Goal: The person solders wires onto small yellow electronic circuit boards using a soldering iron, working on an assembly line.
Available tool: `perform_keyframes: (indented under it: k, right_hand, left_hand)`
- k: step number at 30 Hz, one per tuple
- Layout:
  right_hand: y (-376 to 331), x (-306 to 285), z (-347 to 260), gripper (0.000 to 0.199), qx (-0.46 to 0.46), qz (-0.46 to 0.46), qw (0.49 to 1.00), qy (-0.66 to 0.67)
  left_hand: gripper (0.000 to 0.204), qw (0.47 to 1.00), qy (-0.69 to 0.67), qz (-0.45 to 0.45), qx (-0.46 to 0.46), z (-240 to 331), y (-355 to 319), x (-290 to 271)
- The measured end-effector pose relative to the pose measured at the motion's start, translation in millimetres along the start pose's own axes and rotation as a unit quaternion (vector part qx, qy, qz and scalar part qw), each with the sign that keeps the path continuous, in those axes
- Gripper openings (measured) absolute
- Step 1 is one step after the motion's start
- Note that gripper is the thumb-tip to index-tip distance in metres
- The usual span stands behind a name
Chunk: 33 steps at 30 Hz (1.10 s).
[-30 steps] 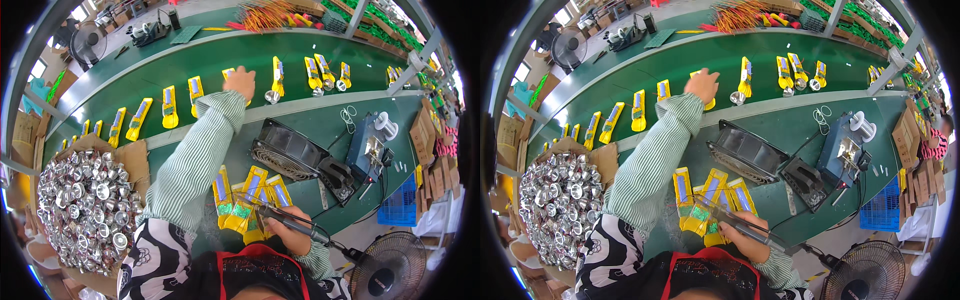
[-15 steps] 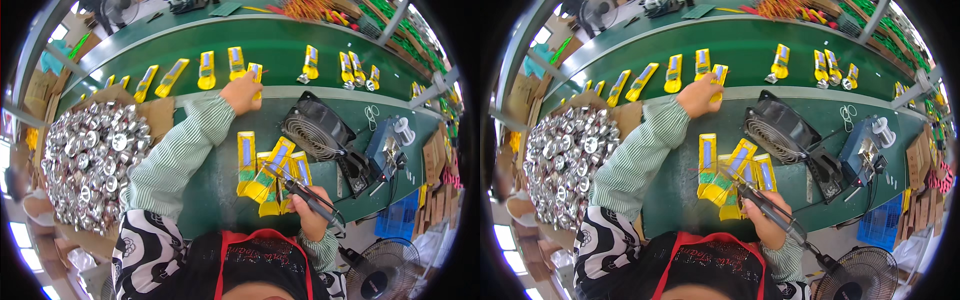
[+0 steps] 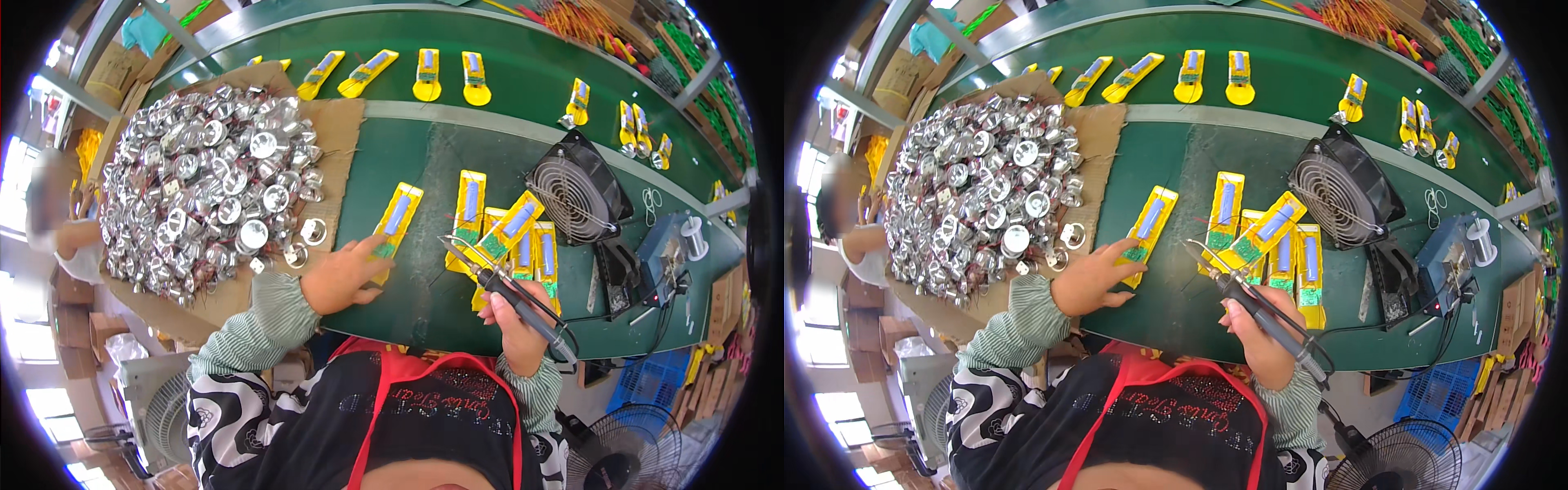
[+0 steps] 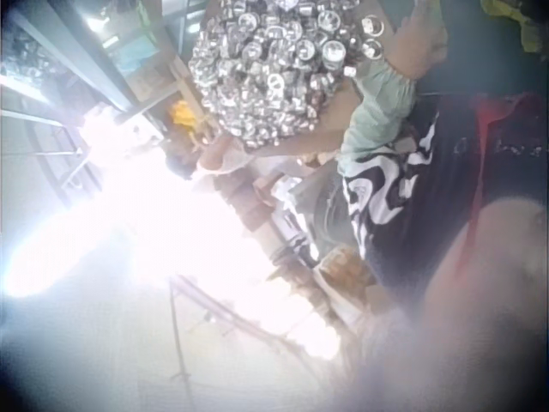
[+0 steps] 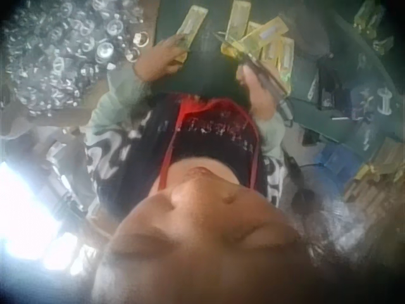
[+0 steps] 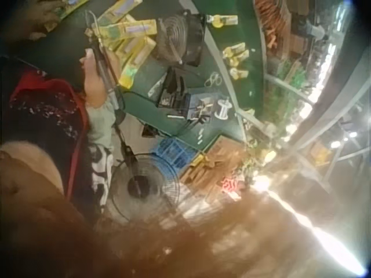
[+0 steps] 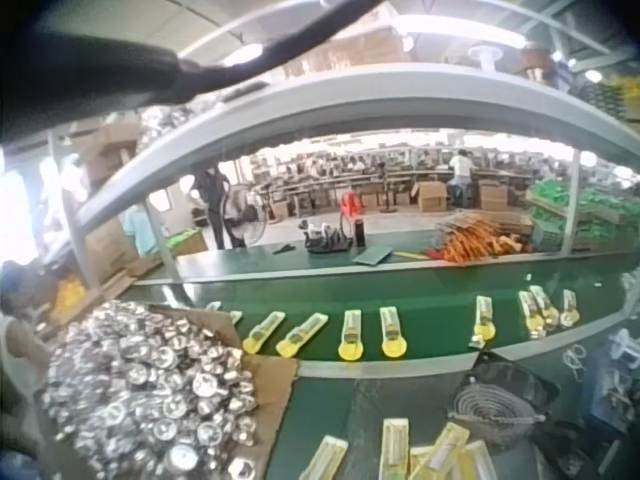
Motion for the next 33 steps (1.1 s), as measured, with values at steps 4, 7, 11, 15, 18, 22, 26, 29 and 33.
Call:
perform_keyframes:
  k: [4,7,11,15,18,22,26,29,33]
  right_hand:
    - [-3.0,12.7,3.9,0.022,0.032,-0.021,0.999,0.018]
    - [-4.5,18.0,4.8,0.022,0.038,-0.030,0.999,0.011]
    - [-3.6,23.7,13.0,0.022,0.056,-0.039,0.997,0.018]
    - [-0.3,33.2,21.3,0.023,0.082,-0.051,0.995,0.039]
    - [1.4,35.6,22.4,0.023,0.080,-0.056,0.995,0.028]
    - [2.2,35.0,26.4,0.023,0.091,-0.051,0.994,0.035]
    - [4.8,38.7,25.4,0.023,0.095,-0.050,0.994,0.035]
    - [6.6,44.0,25.1,0.022,0.083,-0.070,0.994,0.018]
    - [8.9,56.4,27.9,0.022,0.066,-0.114,0.991,-0.007]
  left_hand:
    - [0.026,0.983,0.004,0.152,-0.098,-43.4,-18.3,-39.5]
    - [0.011,0.929,0.139,0.204,-0.276,-97.7,-41.4,-77.5]
    - [0.010,0.894,0.234,0.264,-0.275,-104.0,-53.2,-92.4]
    - [0.010,0.888,0.270,0.204,-0.312,-127.3,-43.0,-72.3]
    - [0.015,0.912,0.197,0.245,-0.265,-127.3,-42.8,-77.2]
    - [0.016,0.921,0.004,0.296,-0.254,-118.1,-55.8,-106.0]
    - [0.015,0.883,-0.176,0.327,-0.285,-114.1,-64.3,-106.2]
    - [0.013,0.878,-0.229,0.307,-0.289,-90.5,-58.0,-90.8]
    - [0.009,0.936,-0.122,0.238,-0.229,-50.2,-35.2,-52.0]
Point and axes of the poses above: each hand's wrist, its own y-axis towards the middle knuckle, its own x-axis out of the palm, z = x × y, the point moved 8 cm from there along y, towards the middle knuckle, and after that the axes turned 2 degrees about z, right-handed, at the moved point
